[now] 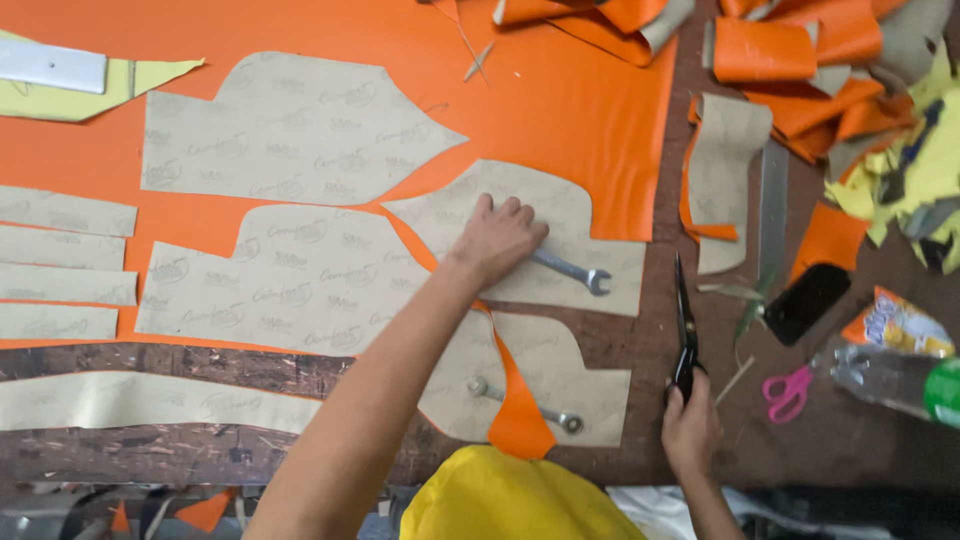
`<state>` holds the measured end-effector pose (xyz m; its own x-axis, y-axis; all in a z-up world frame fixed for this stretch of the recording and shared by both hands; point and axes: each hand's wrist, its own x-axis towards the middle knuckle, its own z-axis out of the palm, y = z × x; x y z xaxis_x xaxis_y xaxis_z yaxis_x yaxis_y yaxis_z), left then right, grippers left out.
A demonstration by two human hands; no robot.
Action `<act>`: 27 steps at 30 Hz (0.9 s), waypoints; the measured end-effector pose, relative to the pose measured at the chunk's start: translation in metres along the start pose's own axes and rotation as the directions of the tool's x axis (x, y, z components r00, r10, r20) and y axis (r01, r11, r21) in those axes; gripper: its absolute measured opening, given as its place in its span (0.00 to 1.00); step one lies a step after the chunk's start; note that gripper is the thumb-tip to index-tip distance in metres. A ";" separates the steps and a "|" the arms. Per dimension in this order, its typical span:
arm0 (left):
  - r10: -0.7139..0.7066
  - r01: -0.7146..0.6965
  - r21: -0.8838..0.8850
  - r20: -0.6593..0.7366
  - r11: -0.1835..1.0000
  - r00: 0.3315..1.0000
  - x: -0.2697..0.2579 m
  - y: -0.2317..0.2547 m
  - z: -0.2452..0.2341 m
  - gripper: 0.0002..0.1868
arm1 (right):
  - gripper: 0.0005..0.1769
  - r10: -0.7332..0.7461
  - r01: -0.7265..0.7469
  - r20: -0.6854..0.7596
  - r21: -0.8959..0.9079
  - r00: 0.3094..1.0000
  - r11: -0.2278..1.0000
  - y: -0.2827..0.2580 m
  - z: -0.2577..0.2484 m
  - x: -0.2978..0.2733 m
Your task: The person cuts a large orange fabric with shears, following patterns and using wrenches as weights.
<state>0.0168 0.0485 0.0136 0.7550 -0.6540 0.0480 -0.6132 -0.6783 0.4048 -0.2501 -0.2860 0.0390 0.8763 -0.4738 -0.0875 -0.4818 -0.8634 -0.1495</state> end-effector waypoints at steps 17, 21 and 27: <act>-0.253 0.250 -0.060 -0.036 0.966 0.967 -0.165 -0.065 -0.065 0.08 | 0.32 0.190 -0.178 0.063 -0.157 0.980 0.971 -0.027 0.006 -0.003; -0.286 0.271 -0.118 -0.130 0.955 0.949 -0.207 -0.068 -0.059 0.12 | 0.37 0.191 -0.174 0.061 -0.208 0.980 0.962 -0.029 0.009 -0.018; -0.334 0.258 -0.228 -0.418 0.939 0.845 -0.227 -0.045 -0.061 0.17 | 0.38 0.168 -0.160 -0.005 -0.338 0.986 0.927 -0.042 -0.003 -0.027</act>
<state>-0.1135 0.2478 0.0403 0.9396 -0.1864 0.2871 -0.3282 -0.7288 0.6010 -0.2531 -0.2376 0.0505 0.7827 -0.6132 -0.1065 -0.5855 -0.7835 0.2082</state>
